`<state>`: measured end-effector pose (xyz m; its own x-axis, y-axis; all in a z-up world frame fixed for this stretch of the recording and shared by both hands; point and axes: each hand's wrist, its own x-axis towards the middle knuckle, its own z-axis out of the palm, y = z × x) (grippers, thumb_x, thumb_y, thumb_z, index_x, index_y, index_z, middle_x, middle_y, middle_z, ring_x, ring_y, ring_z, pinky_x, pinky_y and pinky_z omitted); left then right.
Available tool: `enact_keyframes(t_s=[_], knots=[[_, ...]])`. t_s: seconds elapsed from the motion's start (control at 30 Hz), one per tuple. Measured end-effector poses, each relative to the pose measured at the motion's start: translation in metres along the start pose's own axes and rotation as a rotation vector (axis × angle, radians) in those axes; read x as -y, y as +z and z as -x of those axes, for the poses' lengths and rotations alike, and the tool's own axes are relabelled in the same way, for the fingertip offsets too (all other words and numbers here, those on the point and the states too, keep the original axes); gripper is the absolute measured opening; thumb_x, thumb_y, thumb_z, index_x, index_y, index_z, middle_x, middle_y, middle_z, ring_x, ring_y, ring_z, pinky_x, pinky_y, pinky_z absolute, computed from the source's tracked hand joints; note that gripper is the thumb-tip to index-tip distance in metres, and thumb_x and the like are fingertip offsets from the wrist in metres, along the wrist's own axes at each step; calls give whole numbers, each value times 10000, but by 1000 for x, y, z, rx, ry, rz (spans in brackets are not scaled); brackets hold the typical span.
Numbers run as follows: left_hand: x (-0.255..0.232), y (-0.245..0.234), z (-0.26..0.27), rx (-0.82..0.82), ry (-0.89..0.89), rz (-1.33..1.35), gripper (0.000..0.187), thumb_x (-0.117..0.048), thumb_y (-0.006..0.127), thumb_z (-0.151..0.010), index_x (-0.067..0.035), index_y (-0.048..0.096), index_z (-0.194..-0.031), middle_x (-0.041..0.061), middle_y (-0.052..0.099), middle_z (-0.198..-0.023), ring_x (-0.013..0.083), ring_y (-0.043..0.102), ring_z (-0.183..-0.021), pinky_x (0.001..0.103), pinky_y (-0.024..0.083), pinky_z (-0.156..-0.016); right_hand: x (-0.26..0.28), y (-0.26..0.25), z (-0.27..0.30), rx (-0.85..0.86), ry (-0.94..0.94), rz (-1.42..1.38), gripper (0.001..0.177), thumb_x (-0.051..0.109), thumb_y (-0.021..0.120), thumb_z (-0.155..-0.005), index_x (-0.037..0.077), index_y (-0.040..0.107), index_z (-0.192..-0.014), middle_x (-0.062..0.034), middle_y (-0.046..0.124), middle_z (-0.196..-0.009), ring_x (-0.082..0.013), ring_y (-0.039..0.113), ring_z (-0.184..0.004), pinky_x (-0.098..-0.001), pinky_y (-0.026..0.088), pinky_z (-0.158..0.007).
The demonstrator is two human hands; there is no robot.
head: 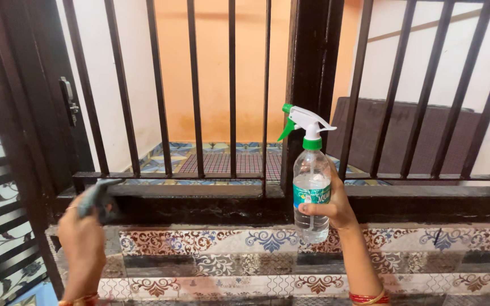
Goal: The person wipes a window frame and the bars of a window grill using a cloth while holding a spray bottle.
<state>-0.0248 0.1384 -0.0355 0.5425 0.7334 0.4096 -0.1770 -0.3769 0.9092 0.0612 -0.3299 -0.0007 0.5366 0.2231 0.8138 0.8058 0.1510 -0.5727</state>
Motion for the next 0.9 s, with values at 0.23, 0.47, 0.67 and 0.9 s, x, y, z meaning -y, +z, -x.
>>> enact_keyframes(t_s=[0.23, 0.47, 0.67, 0.9], knots=[[-59, -2, -20, -143, 252, 1161, 252, -157, 499, -1126, -73, 532, -1361, 72, 604, -1340, 119, 637, -1132, 357, 532, -1053, 0, 2, 1, -12, 68, -47, 903, 103, 812, -502, 41, 517, -1354, -90, 636, -1049, -215, 668, -890, -338, 586, -770], [-139, 9, -121, -271, 997, 606, 519, -41, 435, -1167, -73, 266, -1657, 157, 493, -1455, 169, 460, -996, 344, 443, -943, -9, 0, 2, -23, 77, -18, 924, 98, 794, -505, 40, 504, -1381, -87, 645, -1055, -209, 665, -909, -329, 566, -791], [-180, 19, -171, -626, 1078, -743, 833, 114, 555, -870, -185, 464, -1642, 171, 293, -1661, 312, 338, -1519, 412, 358, -1193, -17, -4, -1, -24, 75, 3, 940, 129, 794, -489, 33, 508, -1379, -108, 656, -1036, -224, 675, -902, -334, 566, -801], [-172, 34, -157, -293, 1083, -611, 601, 216, 497, -877, 81, 587, -1456, 333, 301, -1677, 490, 314, -1515, 447, 400, -1137, -19, -3, -1, -24, 37, 13, 914, 159, 788, -502, 18, 522, -1365, -116, 647, -1070, -222, 661, -960, -320, 550, -835]])
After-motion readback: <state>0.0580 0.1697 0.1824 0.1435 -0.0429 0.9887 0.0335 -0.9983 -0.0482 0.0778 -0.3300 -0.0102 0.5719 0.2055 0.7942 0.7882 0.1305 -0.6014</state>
